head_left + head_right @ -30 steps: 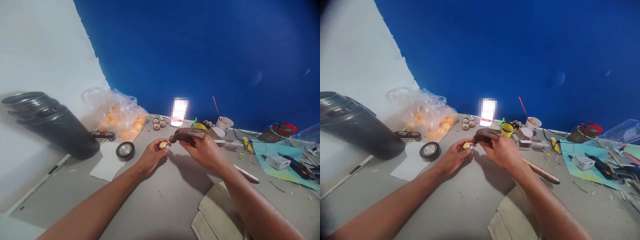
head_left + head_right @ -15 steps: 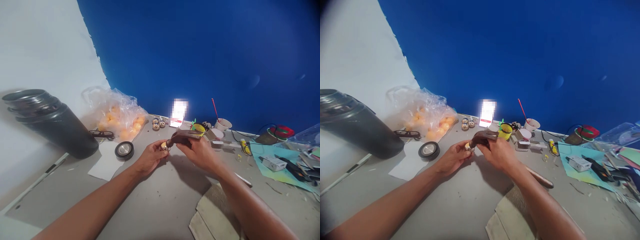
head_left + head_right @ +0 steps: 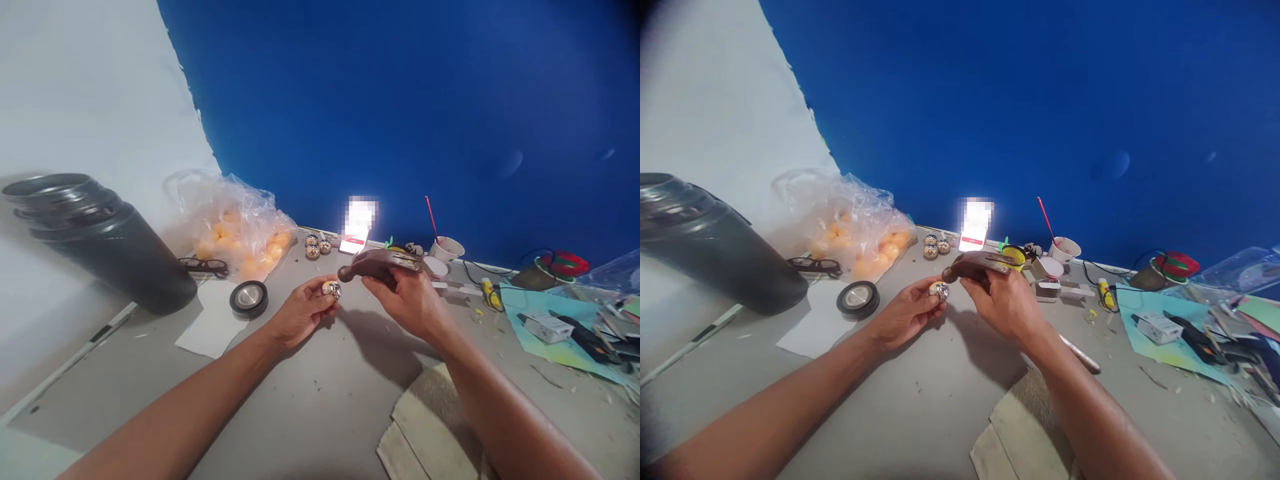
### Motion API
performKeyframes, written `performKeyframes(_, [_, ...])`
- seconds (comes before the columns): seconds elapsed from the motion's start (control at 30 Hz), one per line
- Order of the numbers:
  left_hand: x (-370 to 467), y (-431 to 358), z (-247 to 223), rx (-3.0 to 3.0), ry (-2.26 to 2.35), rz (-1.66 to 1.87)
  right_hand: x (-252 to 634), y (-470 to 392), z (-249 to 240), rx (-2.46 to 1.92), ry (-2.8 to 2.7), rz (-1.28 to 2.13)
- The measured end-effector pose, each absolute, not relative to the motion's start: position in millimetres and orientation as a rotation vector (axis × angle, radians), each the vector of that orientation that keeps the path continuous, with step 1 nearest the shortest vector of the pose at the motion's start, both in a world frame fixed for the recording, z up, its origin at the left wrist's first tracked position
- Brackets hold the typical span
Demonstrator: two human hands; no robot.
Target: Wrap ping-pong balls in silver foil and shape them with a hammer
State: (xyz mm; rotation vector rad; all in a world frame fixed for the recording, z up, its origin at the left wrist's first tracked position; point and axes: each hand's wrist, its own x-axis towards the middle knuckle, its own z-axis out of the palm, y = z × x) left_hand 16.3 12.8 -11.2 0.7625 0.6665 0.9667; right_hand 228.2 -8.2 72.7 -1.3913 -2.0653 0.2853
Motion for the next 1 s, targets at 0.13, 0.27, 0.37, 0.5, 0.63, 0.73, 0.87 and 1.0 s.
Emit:
performKeyframes(0.13, [16.7,13.1,-11.1,0.744,0.636,0.955,228.2,-8.1,69.6,-1.437,-2.114,0.27])
performKeyframes(0.27, [17.8,13.5,-12.1,0.738,0.599,0.951,228.4,-9.7,71.4,-1.498,-2.089,0.19])
performKeyframes(0.37, [17.1,14.3,-13.9,0.71,0.593,0.969,227.8,-11.5,74.0,-1.443,-2.077,0.174])
performKeyframes(0.5, [15.6,15.5,-15.3,0.684,0.597,0.961,227.9,-10.9,73.3,-1.503,-2.157,0.212])
performKeyframes(0.63, [15.4,16.6,-14.7,0.64,0.609,0.972,229.4,-10.2,73.2,-1.478,-2.099,0.174])
performKeyframes(0.73, [15.4,16.9,-14.5,0.604,0.598,0.971,227.1,-11.0,71.9,-1.459,-2.111,0.198])
performKeyframes(0.87, [15.1,17.0,-16.3,0.563,0.59,0.951,222.8,-12.6,69.9,-1.524,-2.18,0.193])
performKeyframes(1.0, [14.9,17.4,-19.2,0.533,0.597,0.997,222.0,-14.1,70.2,-1.466,-2.127,0.122])
